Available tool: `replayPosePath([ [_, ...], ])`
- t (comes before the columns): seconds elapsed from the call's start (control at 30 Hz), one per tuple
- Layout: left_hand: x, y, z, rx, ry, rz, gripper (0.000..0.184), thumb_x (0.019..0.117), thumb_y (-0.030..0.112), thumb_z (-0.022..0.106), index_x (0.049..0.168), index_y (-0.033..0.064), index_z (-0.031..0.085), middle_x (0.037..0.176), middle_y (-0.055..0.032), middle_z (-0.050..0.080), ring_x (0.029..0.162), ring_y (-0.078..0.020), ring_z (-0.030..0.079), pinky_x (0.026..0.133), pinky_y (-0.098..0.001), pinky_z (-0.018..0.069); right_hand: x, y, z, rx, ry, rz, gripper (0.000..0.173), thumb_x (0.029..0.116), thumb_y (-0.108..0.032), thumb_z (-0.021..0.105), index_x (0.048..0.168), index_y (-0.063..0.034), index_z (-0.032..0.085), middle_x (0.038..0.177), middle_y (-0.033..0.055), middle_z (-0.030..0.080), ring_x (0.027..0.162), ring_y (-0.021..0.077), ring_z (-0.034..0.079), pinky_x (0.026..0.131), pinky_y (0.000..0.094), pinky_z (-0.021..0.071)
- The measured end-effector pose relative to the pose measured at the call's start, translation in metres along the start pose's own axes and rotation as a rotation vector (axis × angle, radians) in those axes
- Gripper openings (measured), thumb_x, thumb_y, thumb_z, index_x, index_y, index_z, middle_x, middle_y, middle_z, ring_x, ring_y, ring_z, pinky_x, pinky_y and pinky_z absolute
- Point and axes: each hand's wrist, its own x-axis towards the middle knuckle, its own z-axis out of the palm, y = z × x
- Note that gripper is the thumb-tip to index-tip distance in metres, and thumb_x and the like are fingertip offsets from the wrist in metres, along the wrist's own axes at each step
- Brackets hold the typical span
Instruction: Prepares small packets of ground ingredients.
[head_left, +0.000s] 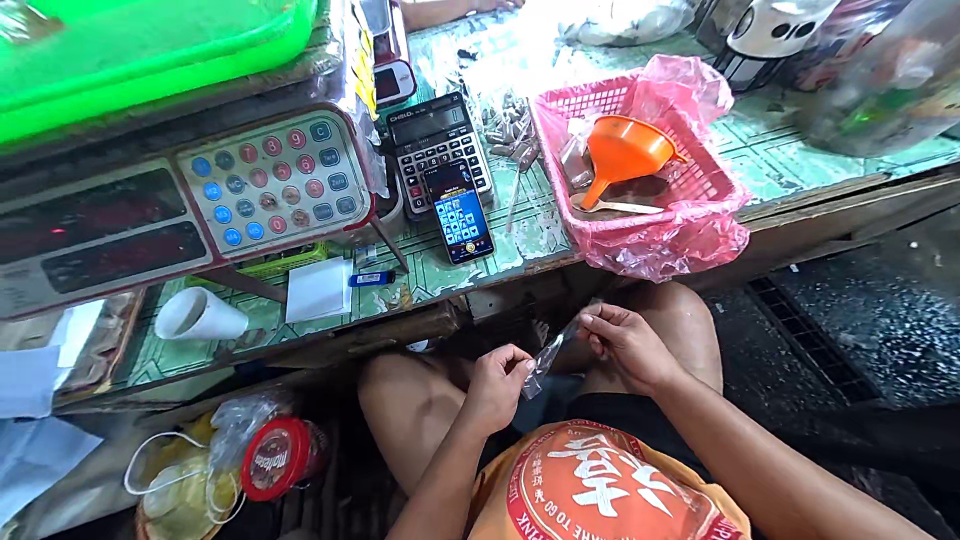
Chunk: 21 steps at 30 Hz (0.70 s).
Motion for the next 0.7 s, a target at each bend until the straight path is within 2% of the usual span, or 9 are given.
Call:
replayPosePath([
  [0.13, 0.003, -0.001, -0.003, 0.300, -0.009, 0.016, 0.017, 0.1015, 0.017, 0.058, 0.101, 0.0058, 0.071, 0.089, -0.0035, 0.069, 0.082, -0.0101, 0.067, 0.080, -0.0296, 0.0561, -0.020, -0.018, -0.004, -0.413, 0.066, -0.308, 0.033, 0.0898, -0.025, 0.072, 0.118, -0.0083, 0.065, 0.083, -0.0028, 0.066, 0.062, 0.0075, 0.058, 0.054, 0.0251, 0.0507],
  [0.2, 0.000, 0.010, 0.000, 0.380, -0.102, 0.049, 0.019, 0.1020, 0.018, 0.058, 0.102, 0.0044, 0.072, 0.090, -0.0057, 0.071, 0.084, -0.0124, 0.068, 0.082, -0.0320, 0.0570, -0.034, -0.028, 0.001, -0.477, -0.196, -0.336, 0.042, 0.0919, -0.020, 0.069, 0.133, -0.0103, 0.061, 0.115, 0.0009, 0.071, 0.072, 0.0087, 0.063, 0.060, 0.0288, 0.0547],
  [0.23, -0.002, 0.017, 0.003, 0.402, -0.140, 0.074, 0.020, 0.1019, 0.018, 0.058, 0.101, 0.0038, 0.072, 0.091, -0.0066, 0.071, 0.085, -0.0131, 0.068, 0.083, -0.0326, 0.0571, -0.036, -0.031, 0.006, -0.524, -0.356, -0.278, 0.051, 0.0929, -0.018, 0.067, 0.142, -0.0133, 0.054, 0.130, 0.0015, 0.066, 0.074, 0.0088, 0.062, 0.063, 0.0308, 0.0544],
  [0.27, -0.002, 0.024, 0.006, 0.413, -0.167, 0.094, 0.020, 0.1017, 0.018, 0.058, 0.101, 0.0035, 0.071, 0.091, -0.0069, 0.070, 0.085, -0.0132, 0.068, 0.083, -0.0323, 0.0566, -0.034, -0.031, 0.011, -0.564, -0.493, -0.194, 0.057, 0.0943, -0.017, 0.066, 0.149, -0.0151, 0.048, 0.135, 0.0017, 0.063, 0.076, 0.0100, 0.063, 0.066, 0.0330, 0.0558],
  [0.3, -0.002, 0.030, 0.008, 0.418, -0.185, 0.107, 0.019, 0.1016, 0.017, 0.058, 0.100, 0.0034, 0.071, 0.090, -0.0069, 0.070, 0.084, -0.0129, 0.067, 0.082, -0.0315, 0.0560, -0.030, -0.027, 0.015, -0.580, -0.586, -0.115, 0.056, 0.0958, -0.017, 0.065, 0.149, -0.0145, 0.047, 0.131, 0.0028, 0.065, 0.077, 0.0120, 0.064, 0.069, 0.0347, 0.0567],
  [0.37, -0.001, 0.038, 0.006, 0.414, -0.205, 0.105, 0.016, 0.0999, 0.017, 0.061, 0.099, 0.0047, 0.071, 0.087, -0.0050, 0.069, 0.079, -0.0107, 0.066, 0.077, -0.0290, 0.0552, -0.021, -0.017, 0.018, -0.578, -0.647, -0.028, 0.037, 0.0974, -0.019, 0.065, 0.133, -0.0106, 0.060, 0.104, 0.0037, 0.071, 0.075, 0.0125, 0.067, 0.070, 0.0332, 0.0591],
  [0.43, -0.005, 0.038, 0.001, 0.352, -0.231, 0.070, 0.012, 0.0970, 0.016, 0.066, 0.098, 0.0057, 0.072, 0.084, -0.0026, 0.069, 0.074, -0.0086, 0.064, 0.072, -0.0270, 0.0545, -0.018, -0.012, 0.016, -0.599, -0.635, -0.046, 0.020, 0.0962, -0.023, 0.067, 0.111, -0.0096, 0.070, 0.084, 0.0011, 0.067, 0.069, 0.0094, 0.061, 0.066, 0.0297, 0.0536],
  [0.53, -0.018, 0.030, -0.006, 0.264, -0.288, 0.009, 0.012, 0.0933, 0.013, 0.071, 0.102, 0.0049, 0.074, 0.088, -0.0022, 0.071, 0.075, -0.0074, 0.065, 0.072, -0.0259, 0.0559, -0.021, -0.007, 0.012, -0.612, -0.602, -0.132, 0.012, 0.0952, -0.022, 0.068, 0.099, -0.0121, 0.073, 0.083, -0.0016, 0.067, 0.072, 0.0069, 0.062, 0.069, 0.0279, 0.0530],
  [0.7, -0.037, 0.009, -0.023, 0.120, -0.237, 0.036, 0.009, 0.0918, 0.009, 0.072, 0.095, 0.0049, 0.078, 0.094, -0.0026, 0.073, 0.089, -0.0077, 0.068, 0.083, -0.0278, 0.0575, -0.027, -0.006, 0.006, -0.554, -0.511, -0.218, 0.010, 0.0949, -0.019, 0.068, 0.097, -0.0109, 0.073, 0.089, -0.0018, 0.068, 0.077, 0.0062, 0.063, 0.072, 0.0261, 0.0541],
])
